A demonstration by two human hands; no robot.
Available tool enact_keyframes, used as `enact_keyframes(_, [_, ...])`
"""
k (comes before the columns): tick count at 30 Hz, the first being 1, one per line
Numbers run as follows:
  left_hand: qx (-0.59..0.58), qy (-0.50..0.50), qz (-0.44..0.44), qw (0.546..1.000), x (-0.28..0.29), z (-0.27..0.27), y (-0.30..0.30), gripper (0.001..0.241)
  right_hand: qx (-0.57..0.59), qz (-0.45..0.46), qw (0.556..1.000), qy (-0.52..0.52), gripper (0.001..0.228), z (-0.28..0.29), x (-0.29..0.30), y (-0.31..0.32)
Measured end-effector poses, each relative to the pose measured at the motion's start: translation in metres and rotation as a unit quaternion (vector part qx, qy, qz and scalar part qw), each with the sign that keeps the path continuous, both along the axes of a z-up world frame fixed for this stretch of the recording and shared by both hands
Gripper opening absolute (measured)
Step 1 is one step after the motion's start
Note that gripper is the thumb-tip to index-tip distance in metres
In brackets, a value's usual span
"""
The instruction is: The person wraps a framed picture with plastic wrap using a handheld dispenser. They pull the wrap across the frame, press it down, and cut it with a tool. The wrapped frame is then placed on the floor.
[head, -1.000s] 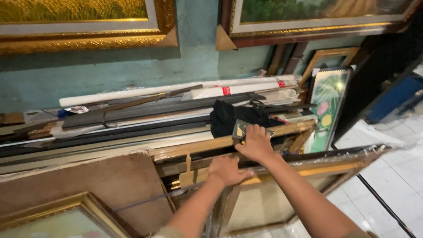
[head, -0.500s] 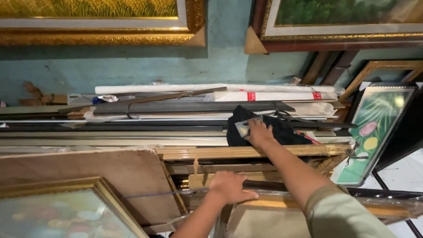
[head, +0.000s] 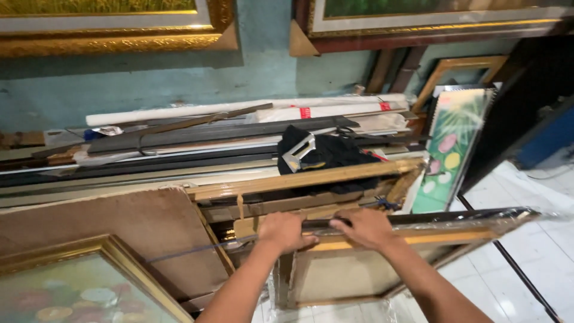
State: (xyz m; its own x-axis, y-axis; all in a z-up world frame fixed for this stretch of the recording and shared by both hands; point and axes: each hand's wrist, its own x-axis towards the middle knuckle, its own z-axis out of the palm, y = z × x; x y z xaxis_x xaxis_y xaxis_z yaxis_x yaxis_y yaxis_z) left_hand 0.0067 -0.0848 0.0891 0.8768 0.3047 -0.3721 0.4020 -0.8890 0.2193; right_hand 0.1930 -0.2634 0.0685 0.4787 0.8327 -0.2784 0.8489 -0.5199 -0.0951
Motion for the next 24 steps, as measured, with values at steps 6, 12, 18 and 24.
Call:
enact_keyframes(6, [0.040,-0.039,-0.013,0.998,-0.019,-0.014,-0.019,0.069,0.089,-0.003,0.993,-0.083,0.052,-0.057,0.004,-0.030])
enact_keyframes(12, [0.050,0.007,-0.021,0.999,-0.034,0.004,-0.039,0.068,0.104,0.051,0.991,-0.071,0.061,-0.047,-0.013,-0.058])
enact_keyframes(18, [0.040,-0.007,-0.006,0.999,-0.069,0.014,-0.073,0.083,0.015,0.016,0.993,-0.112,0.067,-0.027,0.015,-0.143])
enact_keyframes(24, [0.088,-0.016,-0.004,0.996,-0.082,-0.026,-0.098,0.073,-0.031,-0.031,0.992,-0.120,0.062,-0.053,0.027,-0.215])
